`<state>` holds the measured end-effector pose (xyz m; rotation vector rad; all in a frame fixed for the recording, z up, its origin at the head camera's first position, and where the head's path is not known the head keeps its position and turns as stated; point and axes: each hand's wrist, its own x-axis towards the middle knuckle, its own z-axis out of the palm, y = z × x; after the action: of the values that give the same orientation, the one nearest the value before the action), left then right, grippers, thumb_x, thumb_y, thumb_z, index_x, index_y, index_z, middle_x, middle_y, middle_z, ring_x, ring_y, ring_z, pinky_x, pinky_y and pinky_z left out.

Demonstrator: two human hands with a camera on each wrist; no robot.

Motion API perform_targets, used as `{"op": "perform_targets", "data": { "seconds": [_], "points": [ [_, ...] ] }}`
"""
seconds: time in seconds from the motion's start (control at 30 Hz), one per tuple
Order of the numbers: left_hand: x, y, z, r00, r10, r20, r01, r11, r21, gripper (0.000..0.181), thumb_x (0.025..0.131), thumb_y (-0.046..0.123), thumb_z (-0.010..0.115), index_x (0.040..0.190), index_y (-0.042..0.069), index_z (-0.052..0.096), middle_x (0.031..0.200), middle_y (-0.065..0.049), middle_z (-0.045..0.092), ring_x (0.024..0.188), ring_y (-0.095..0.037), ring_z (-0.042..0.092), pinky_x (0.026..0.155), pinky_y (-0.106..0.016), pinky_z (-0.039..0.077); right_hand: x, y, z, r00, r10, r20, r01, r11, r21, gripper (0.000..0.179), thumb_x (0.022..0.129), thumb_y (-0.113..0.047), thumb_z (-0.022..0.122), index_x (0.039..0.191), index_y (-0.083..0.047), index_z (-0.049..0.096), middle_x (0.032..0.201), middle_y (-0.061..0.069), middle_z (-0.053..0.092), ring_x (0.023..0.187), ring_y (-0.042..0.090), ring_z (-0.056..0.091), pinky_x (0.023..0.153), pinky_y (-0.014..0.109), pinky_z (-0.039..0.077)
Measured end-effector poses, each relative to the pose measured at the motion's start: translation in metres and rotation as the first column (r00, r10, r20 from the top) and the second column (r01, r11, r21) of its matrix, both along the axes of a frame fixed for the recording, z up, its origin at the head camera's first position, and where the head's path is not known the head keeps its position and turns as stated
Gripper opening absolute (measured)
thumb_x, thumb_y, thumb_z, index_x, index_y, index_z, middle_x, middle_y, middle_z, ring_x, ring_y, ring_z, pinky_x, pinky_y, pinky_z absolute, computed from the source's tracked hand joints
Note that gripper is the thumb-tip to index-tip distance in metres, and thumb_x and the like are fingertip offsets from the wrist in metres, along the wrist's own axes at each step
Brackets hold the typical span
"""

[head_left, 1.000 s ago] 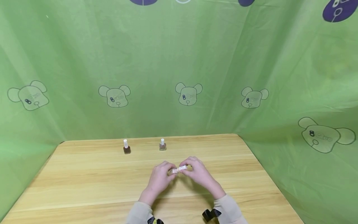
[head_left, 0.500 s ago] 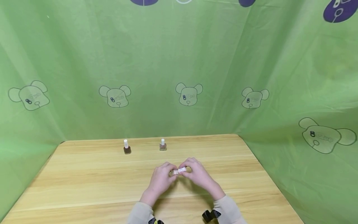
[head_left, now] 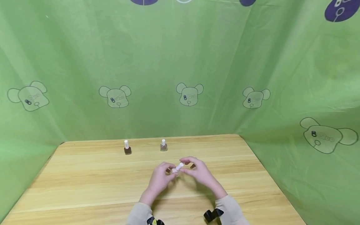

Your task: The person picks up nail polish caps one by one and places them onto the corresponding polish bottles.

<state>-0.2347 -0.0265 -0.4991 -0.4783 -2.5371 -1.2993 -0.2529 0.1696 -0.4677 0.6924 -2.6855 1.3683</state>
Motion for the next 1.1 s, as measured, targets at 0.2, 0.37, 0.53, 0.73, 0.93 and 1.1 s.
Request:
{"op": "perform_targets", "data": {
  "seconds": [0.2,0.37,0.53,0.73,0.93,1.1],
  "points": [
    [-0.0028,0.0001,-0.0015,0.999,-0.037,0.017,0.036,0.997,0.068,0.026,0.079,0.018,0.079,0.102,0.007,0.072,0.095,-0.005,0.07,0.084,-0.017,0.065,0.075,-0.031,0.057,-0.0019,0.002,-0.0021,0.998,0.045,0.035,-0.041,0.995,-0.088,0.036,0.089,-0.025,0.07,0.122,-0.012,0.065,0.12,0.007,0.069,0.108,0.026,0.062,0.085,0.025,0.049],
    [-0.003,0.0017,-0.0009,0.999,-0.047,0.015,0.046,0.997,0.055,0.025,0.079,0.019,0.079,0.101,0.007,0.073,0.094,-0.004,0.07,0.082,-0.015,0.064,0.074,-0.031,0.057,-0.0006,0.0013,-0.0005,0.998,0.033,0.045,-0.029,0.996,-0.087,0.029,0.089,-0.025,0.069,0.116,-0.014,0.069,0.118,0.004,0.071,0.107,0.023,0.062,0.087,0.027,0.049],
    [-0.001,0.002,0.0005,0.999,-0.048,0.003,0.048,0.999,0.016,0.025,0.08,0.018,0.079,0.101,0.007,0.073,0.093,-0.003,0.07,0.08,-0.012,0.063,0.072,-0.026,0.055,0.0008,0.0006,0.0007,1.0,0.012,0.025,-0.011,0.999,-0.049,0.025,0.088,-0.023,0.069,0.112,-0.015,0.07,0.115,0.003,0.072,0.106,0.021,0.062,0.088,0.029,0.05],
    [0.0016,0.0027,0.0024,0.999,-0.033,-0.001,0.033,0.999,-0.024,0.024,0.08,0.02,0.079,0.101,0.009,0.073,0.094,-0.001,0.07,0.081,-0.011,0.063,0.071,-0.021,0.052,0.0007,-0.0018,-0.0001,0.999,-0.026,-0.027,0.026,0.999,-0.027,0.021,0.086,-0.024,0.072,0.105,-0.014,0.072,0.107,0.001,0.073,0.102,0.019,0.063,0.091,0.045,0.051],
    [0.0037,0.0048,0.0043,1.0,-0.021,-0.013,0.021,0.999,-0.032,0.023,0.08,0.021,0.079,0.099,0.009,0.073,0.093,-0.001,0.07,0.081,-0.013,0.063,0.07,-0.019,0.05,0.0006,-0.0029,-0.0023,0.992,-0.097,-0.083,0.094,0.995,-0.039,0.012,0.08,-0.025,0.078,0.088,-0.019,0.071,0.092,-0.005,0.073,0.091,0.013,0.063,0.088,0.044,0.051],
    [0.0047,0.0071,0.0035,0.999,-0.022,-0.04,0.02,0.999,-0.044,0.025,0.079,0.02,0.08,0.099,0.008,0.073,0.094,-0.003,0.071,0.081,-0.015,0.065,0.069,-0.018,0.05,0.0011,-0.0036,-0.003,0.983,-0.144,-0.114,0.14,0.989,-0.046,0.016,0.078,-0.024,0.08,0.078,-0.019,0.065,0.081,-0.007,0.069,0.082,0.01,0.061,0.083,0.039,0.051]
  ]
}}
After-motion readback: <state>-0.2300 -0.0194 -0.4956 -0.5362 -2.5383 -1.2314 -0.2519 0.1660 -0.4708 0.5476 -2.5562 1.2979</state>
